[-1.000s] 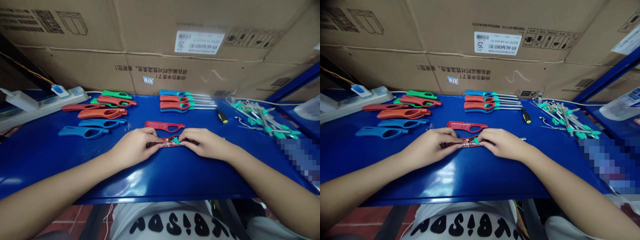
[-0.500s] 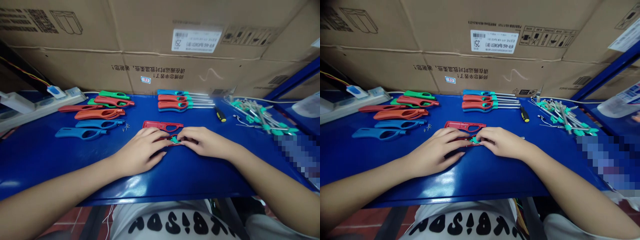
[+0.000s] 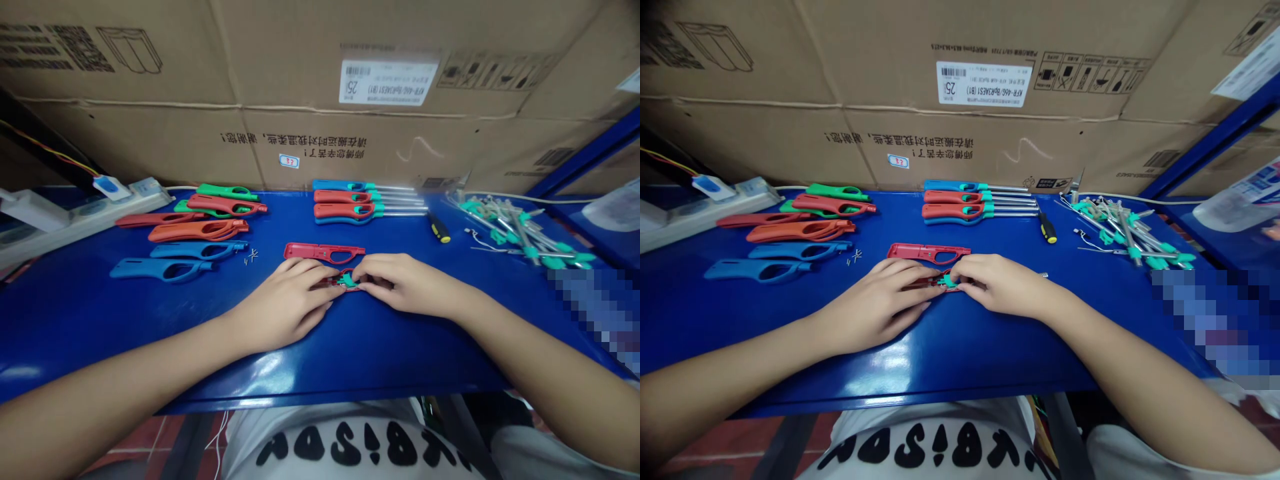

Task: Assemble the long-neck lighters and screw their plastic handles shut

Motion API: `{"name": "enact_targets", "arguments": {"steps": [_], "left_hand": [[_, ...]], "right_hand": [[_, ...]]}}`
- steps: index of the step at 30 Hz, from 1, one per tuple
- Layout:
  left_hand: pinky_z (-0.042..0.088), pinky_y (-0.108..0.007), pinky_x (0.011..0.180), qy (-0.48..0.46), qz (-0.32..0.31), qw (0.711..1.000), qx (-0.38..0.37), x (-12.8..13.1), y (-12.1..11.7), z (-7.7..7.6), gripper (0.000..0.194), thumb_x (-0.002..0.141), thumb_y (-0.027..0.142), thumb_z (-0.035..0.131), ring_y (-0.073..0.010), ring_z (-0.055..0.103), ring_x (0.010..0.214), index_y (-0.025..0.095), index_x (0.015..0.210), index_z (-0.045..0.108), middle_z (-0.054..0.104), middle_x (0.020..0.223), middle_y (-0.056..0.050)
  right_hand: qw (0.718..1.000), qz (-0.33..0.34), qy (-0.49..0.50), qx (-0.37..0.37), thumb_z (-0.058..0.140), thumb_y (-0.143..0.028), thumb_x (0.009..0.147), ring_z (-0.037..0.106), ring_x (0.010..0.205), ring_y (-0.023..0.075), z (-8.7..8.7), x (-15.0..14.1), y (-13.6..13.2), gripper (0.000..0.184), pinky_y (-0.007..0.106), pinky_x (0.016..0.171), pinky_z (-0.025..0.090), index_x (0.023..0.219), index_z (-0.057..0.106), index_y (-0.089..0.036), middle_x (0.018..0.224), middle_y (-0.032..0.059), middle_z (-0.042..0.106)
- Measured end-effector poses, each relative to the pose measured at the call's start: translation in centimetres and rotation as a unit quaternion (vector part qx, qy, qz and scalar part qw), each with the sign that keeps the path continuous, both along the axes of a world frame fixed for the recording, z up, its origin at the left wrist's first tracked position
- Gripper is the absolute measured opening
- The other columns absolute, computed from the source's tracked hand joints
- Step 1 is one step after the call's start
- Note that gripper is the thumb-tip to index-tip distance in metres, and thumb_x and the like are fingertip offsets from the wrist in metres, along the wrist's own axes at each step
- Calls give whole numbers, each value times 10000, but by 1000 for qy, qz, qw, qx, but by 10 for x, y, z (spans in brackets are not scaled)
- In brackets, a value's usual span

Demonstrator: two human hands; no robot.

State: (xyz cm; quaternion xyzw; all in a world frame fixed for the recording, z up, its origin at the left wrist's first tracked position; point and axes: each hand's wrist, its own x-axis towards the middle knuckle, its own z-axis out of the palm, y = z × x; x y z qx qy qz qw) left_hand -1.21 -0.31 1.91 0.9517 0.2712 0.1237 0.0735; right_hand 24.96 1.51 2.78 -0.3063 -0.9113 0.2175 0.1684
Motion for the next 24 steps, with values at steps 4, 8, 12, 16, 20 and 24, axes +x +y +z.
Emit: {"name": "enact_targets", "arguments": {"steps": [4,8,12,16,20,24], "left_hand": [[417,-482,1051,-2,1,1000,-2,-1,0,-1,379,1033,251,445,-290,535,1249,268,1373,613,601,1392,-85],[445,-450,1016,-18,2,999,-27,-2,2,1,381,1022,218,454,-268,571,1222,281,1362,614,612,1387,-72],[465,-406,976,-50,21,998,-45,-8,5,10,286,995,243,531,-240,619,1146,263,1239,680,676,1270,-62],[500,-372,906,-56,43,997,-44,-16,11,19,201,984,251,563,-221,659,998,224,1106,720,735,1059,-55],[526,-354,885,-29,69,996,-41,-21,15,18,194,983,276,578,-223,672,986,226,1067,747,739,1034,-51],[533,-328,880,-21,75,995,-65,-23,19,13,191,984,291,595,-209,688,975,232,1051,765,738,1045,-41]], "right_hand": [[1000,-5,-3,-8,561,-184,982,659,876,166,1,1,0,106,277,771,501,1021,660,-186,999,56,713],[1000,0,-12,-2,563,-185,982,652,857,167,0,3,2,101,283,770,501,986,664,-179,970,59,706],[1000,3,-15,7,561,-196,982,641,824,163,-2,4,4,107,278,738,495,961,665,-181,947,58,696],[1000,2,-12,9,567,-191,977,641,808,158,-1,5,5,107,272,717,492,965,673,-178,942,55,699],[1000,1,-7,10,563,-185,976,658,824,165,0,6,5,128,286,740,506,956,690,-182,938,59,715],[1000,-5,-5,8,576,-185,971,664,827,165,-1,6,5,117,283,741,506,951,691,-181,941,58,720]]}}
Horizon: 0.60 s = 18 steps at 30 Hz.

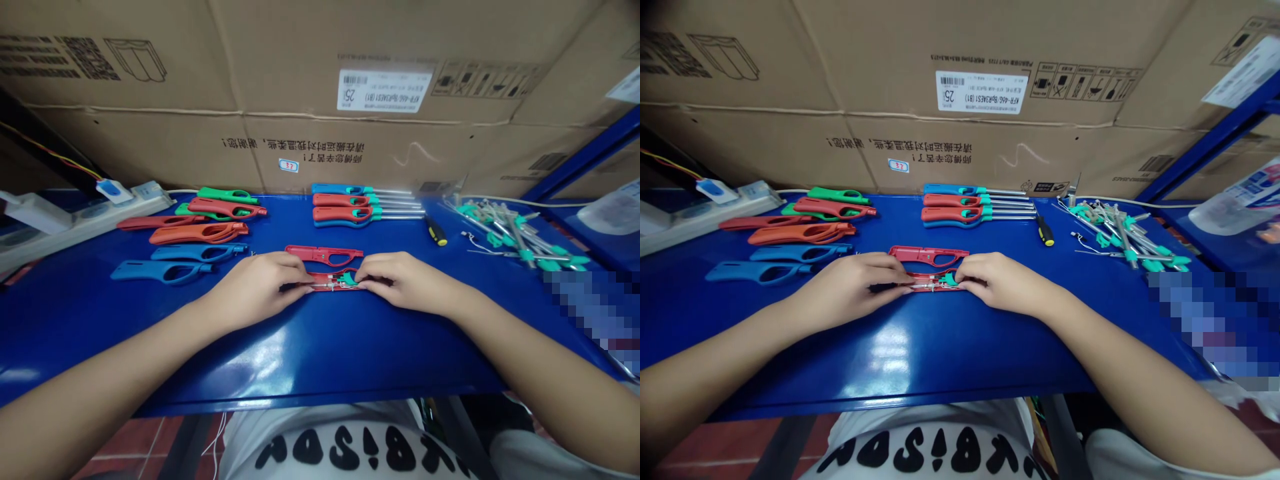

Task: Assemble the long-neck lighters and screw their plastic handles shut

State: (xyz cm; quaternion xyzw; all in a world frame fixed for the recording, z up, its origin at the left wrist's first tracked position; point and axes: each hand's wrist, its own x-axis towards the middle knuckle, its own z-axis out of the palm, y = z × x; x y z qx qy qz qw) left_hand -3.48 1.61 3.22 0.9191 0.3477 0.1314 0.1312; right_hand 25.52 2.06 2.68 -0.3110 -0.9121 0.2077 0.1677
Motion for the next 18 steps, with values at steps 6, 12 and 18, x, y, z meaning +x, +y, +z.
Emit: {"name": "enact_targets", "arguments": {"steps": [6,12,18], "left_hand": [[541,-310,835,-44,8,997,-56,2,3,0,156,956,251,640,-192,696,910,219,1023,777,739,994,-45],[546,-318,834,-55,-3,997,-58,0,4,0,159,942,259,654,-191,705,884,210,1038,771,749,984,-52],[535,-330,867,-17,-14,999,-37,-4,3,5,174,964,275,623,-204,699,944,229,1058,762,745,1017,-42]], "right_hand": [[1000,-4,-5,6,577,-180,969,653,815,163,-1,0,0,112,280,727,503,957,688,-175,931,58,714],[999,20,24,35,558,-218,976,657,812,164,0,1,-2,139,287,728,532,1014,687,-187,949,68,706],[991,-49,2,124,478,-84,942,597,1124,265,-7,4,8,383,484,966,503,1228,685,-233,1260,115,652]]}}
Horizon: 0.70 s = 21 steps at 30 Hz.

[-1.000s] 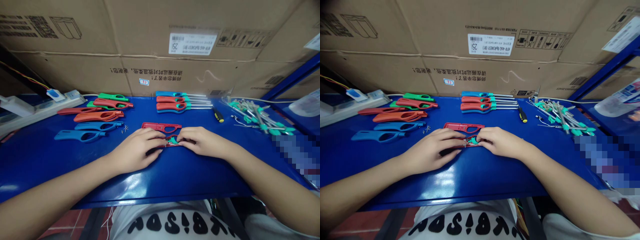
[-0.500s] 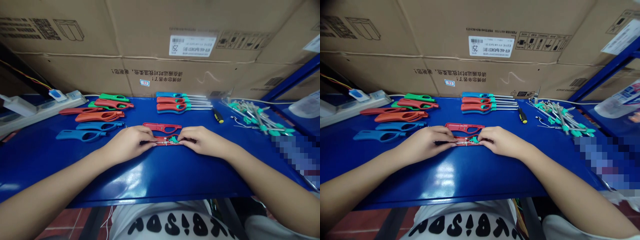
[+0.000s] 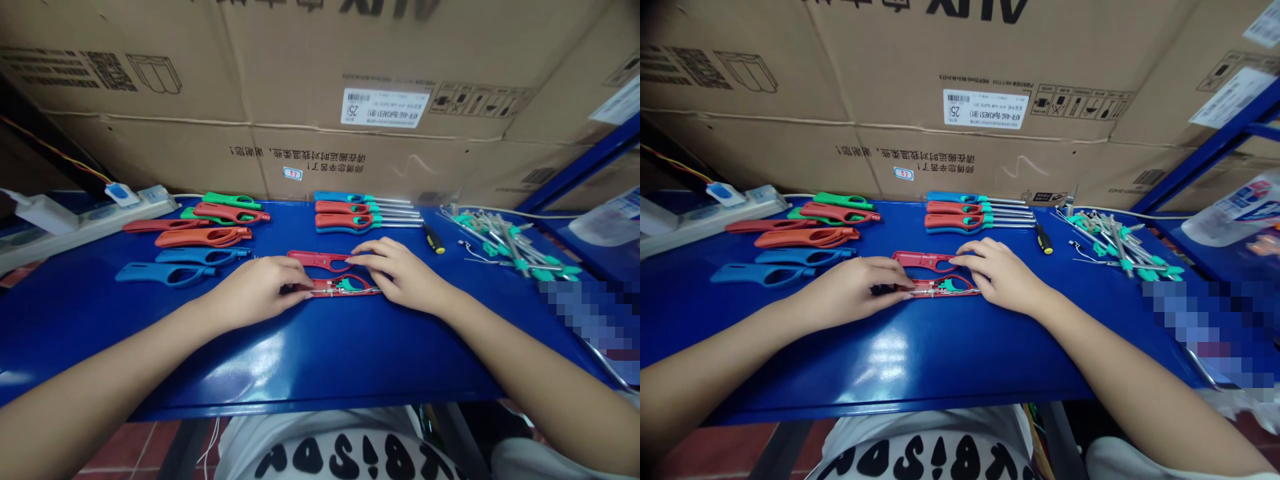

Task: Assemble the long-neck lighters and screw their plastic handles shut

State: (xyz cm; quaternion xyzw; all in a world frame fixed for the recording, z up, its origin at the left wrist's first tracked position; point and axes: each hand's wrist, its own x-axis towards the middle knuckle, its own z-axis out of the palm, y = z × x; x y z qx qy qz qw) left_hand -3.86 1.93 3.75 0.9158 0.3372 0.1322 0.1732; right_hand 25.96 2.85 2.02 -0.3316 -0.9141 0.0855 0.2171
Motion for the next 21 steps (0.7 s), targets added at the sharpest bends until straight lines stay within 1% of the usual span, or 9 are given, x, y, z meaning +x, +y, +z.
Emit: {"name": "enact_targets", "arguments": {"steps": [2,4,7,11,14,16,18,20,21], "left_hand": [[535,-327,850,12,2,1000,7,-1,0,3,173,959,286,625,-205,699,935,230,1052,761,745,1013,-38],[535,-326,829,26,8,1000,14,-2,-1,5,177,953,287,625,-206,700,918,224,1047,761,744,1006,-41],[535,-327,819,38,11,999,14,-4,0,6,182,942,278,628,-205,697,905,225,1061,755,738,1006,-43],[537,-336,840,35,7,999,18,-6,1,5,193,933,294,639,-212,689,929,225,1086,735,736,1022,-44],[539,-351,883,8,2,999,49,-5,1,6,234,955,316,615,-221,674,997,220,1146,711,727,1083,-57],[533,-379,937,-19,2,995,96,-5,1,6,298,972,315,593,-236,651,1079,215,1241,672,700,1194,-81],[518,-420,992,-41,4,987,157,-5,3,5,368,978,297,587,-257,620,1159,209,1334,619,659,1303,-104],[500,-459,1032,-47,4,978,204,-5,5,2,424,975,281,601,-277,593,1218,202,1391,576,626,1371,-119],[492,-474,1045,-47,4,975,219,-5,6,1,437,973,282,612,-285,584,1237,200,1400,567,617,1389,-122]], "right_hand": [[998,-29,-47,13,483,-64,922,566,1174,303,-3,4,4,418,544,979,478,1229,701,-248,1341,117,612],[997,-46,-64,13,513,-88,921,557,1194,319,-4,7,8,371,557,976,476,1194,714,-239,1361,124,594],[996,-56,-65,8,569,-157,926,574,1170,317,-3,12,10,224,544,967,488,1091,712,-207,1324,136,601],[996,-54,-62,-34,593,-214,939,629,1104,285,3,17,11,78,482,941,521,949,666,-189,1254,127,627],[995,-68,-38,-58,594,-254,949,666,1050,271,5,20,11,80,461,921,534,948,644,-192,1178,118,672],[991,-99,28,-88,605,-302,949,700,957,254,5,21,10,106,439,874,552,956,642,-203,1038,94,719],[969,-128,128,-169,627,-372,936,730,837,232,4,19,9,159,402,803,574,941,629,-213,882,61,739],[926,-138,219,-274,666,-432,898,749,778,226,4,14,6,220,378,756,593,917,614,-219,800,41,740],[903,-135,250,-323,688,-448,875,757,780,228,5,11,5,244,375,754,601,914,613,-219,801,40,743]]}}
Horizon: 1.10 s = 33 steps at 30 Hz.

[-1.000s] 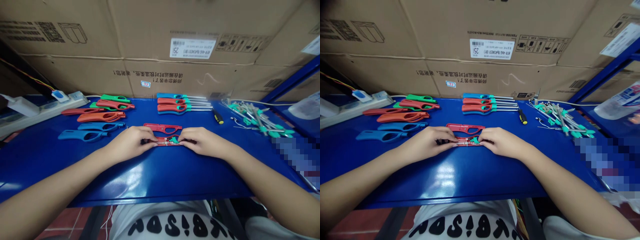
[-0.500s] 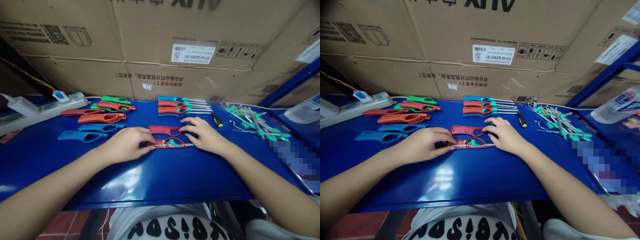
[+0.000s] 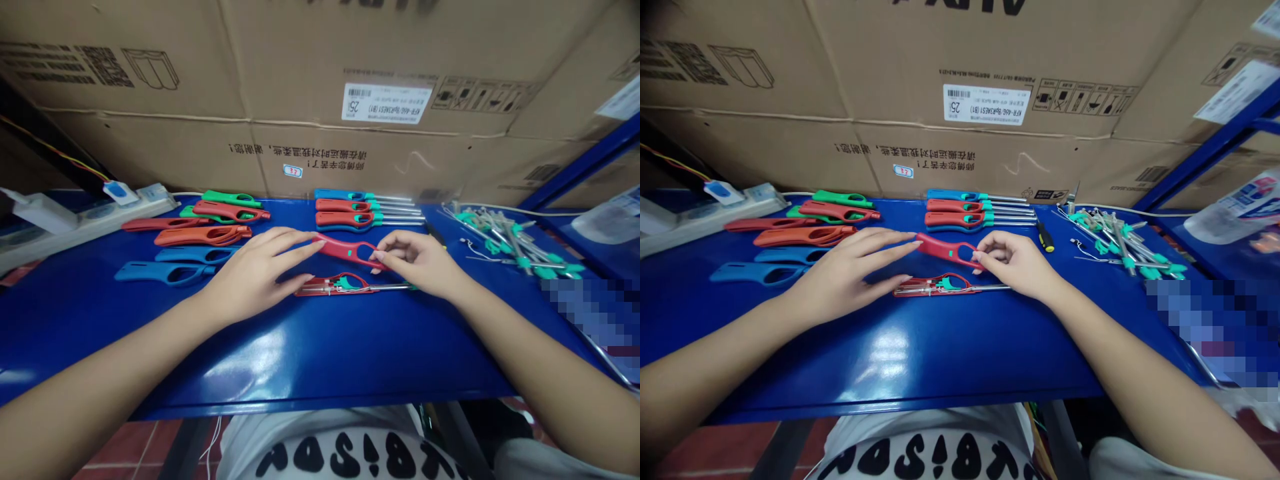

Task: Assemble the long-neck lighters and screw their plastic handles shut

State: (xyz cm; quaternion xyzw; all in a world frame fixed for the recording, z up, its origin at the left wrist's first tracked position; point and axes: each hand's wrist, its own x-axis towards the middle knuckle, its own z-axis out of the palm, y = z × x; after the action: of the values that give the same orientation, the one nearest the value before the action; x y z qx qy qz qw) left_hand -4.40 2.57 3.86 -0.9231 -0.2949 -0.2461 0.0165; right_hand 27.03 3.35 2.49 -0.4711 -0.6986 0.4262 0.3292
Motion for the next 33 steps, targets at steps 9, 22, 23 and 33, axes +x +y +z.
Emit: {"name": "enact_targets", "arguments": {"steps": [9,22,23,33], "left_hand": [[564,-387,901,41,-30,998,-41,-1,-3,4,277,992,267,568,-242,669,1028,131,1210,671,714,1155,-112],[541,-357,830,124,-43,986,-106,-2,-1,5,265,968,316,567,-230,688,930,174,1148,700,730,1046,-79],[540,-355,834,124,-44,985,-107,-2,-1,4,268,973,321,563,-229,688,933,173,1150,700,730,1047,-78],[531,-341,881,115,-47,984,-124,-2,0,1,267,969,312,592,-224,682,996,181,1180,687,720,1108,-76]], "right_hand": [[996,86,8,10,639,-356,912,726,877,194,-5,-13,-9,321,400,818,598,1201,628,-216,1124,87,730],[930,178,-206,248,643,-305,947,571,1099,240,-4,-20,-11,327,428,984,490,1257,664,-204,1162,114,638],[930,178,-206,247,637,-296,949,572,1100,239,-4,-19,-10,321,425,982,492,1256,665,-205,1159,115,630],[928,184,-225,232,661,-323,928,571,1159,263,-7,-16,-10,454,475,1032,453,1358,582,-200,1252,129,610]]}}
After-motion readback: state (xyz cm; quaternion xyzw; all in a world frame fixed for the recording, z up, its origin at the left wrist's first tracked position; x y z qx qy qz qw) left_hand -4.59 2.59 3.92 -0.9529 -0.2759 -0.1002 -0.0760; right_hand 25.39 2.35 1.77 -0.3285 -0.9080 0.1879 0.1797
